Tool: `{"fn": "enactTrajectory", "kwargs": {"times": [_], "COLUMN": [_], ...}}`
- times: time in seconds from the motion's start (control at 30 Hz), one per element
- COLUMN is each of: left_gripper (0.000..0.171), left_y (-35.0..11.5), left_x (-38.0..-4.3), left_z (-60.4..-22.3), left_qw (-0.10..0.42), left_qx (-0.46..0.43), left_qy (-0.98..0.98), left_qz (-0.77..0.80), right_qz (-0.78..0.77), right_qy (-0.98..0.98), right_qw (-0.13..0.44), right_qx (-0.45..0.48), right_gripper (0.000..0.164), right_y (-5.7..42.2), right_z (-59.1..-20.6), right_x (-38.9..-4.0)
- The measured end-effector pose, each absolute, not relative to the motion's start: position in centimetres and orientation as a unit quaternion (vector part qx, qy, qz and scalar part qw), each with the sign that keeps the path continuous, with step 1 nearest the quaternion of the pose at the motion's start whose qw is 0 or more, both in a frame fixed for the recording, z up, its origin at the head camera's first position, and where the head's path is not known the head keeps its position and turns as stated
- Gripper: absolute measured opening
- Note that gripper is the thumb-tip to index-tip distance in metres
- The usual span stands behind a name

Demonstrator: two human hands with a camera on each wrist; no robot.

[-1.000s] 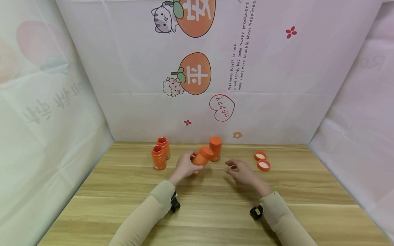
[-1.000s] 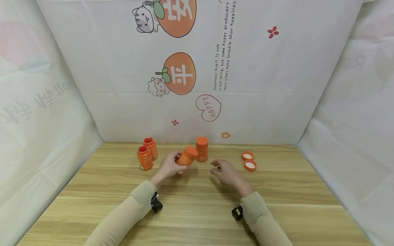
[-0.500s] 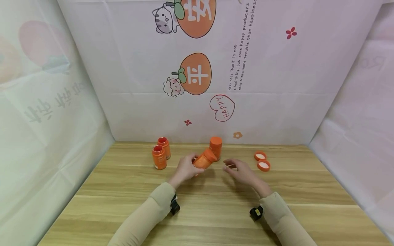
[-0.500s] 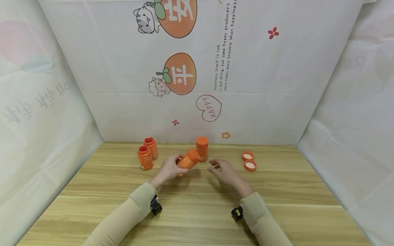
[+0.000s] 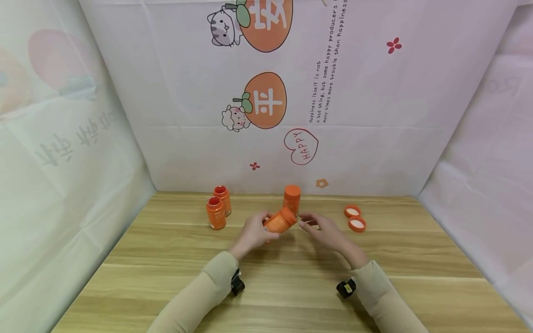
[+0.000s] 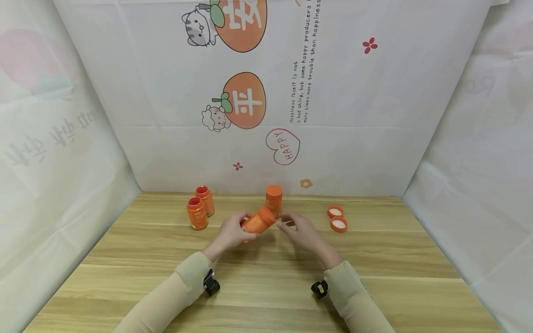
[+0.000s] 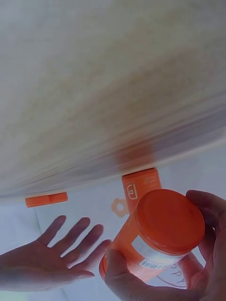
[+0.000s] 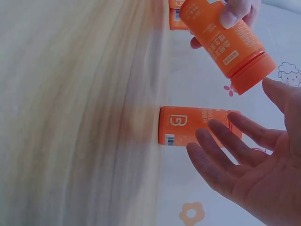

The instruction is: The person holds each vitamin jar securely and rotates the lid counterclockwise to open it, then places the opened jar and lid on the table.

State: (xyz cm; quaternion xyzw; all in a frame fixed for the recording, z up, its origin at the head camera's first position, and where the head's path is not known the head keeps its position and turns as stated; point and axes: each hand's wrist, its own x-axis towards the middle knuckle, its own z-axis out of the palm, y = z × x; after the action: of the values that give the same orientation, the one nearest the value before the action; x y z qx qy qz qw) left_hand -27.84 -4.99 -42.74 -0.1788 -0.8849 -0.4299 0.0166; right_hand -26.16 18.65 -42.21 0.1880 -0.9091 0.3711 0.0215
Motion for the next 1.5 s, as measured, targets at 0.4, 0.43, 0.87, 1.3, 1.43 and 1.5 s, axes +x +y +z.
{"fn": "enactTrajectory", "kwargs": {"times": [0.4, 0.43, 0.87, 1.3, 1.43, 1.5], "left_gripper": [0.045, 0.045, 0.047, 0.047, 0.046, 0.045], "left_y": [-4.8, -4.8, -4.8, -5.0, -5.0, -5.1], "left_x": [-26.8, -26.7, -25.4, -24.4, -24.3, -24.3], "left_z": [-42.7, -42.7, -42.3, -41.9, -41.8, -41.9], "left_qw": [-0.001, 0.000, 0.006, -0.011, 0.003, 0.009], "left_qx": [-0.194, -0.195, -0.211, -0.212, -0.216, -0.217], "left_qy": [-0.875, -0.876, -0.878, -0.864, -0.871, -0.875], "left_qz": [-0.444, -0.442, -0.431, -0.456, -0.440, -0.433], "right_qz": [0.388, 0.393, 0.396, 0.395, 0.401, 0.404], "right_qy": [-0.899, -0.898, -0.895, -0.888, -0.884, -0.883], "right_qw": [0.026, 0.023, 0.023, 0.026, 0.023, 0.022], "right_qx": [0.198, 0.196, 0.206, 0.234, 0.238, 0.238], "right_gripper": [0.052, 0.052, 0.050, 0.048, 0.044, 0.042], "right_y": [17.8, 17.7, 17.1, 16.5, 16.4, 16.3], "right_z": [-41.0, -40.9, -40.6, -40.7, -40.6, -40.5], "right_x": [-25.3, -25.2, -24.9, -24.5, -24.4, -24.4]}}
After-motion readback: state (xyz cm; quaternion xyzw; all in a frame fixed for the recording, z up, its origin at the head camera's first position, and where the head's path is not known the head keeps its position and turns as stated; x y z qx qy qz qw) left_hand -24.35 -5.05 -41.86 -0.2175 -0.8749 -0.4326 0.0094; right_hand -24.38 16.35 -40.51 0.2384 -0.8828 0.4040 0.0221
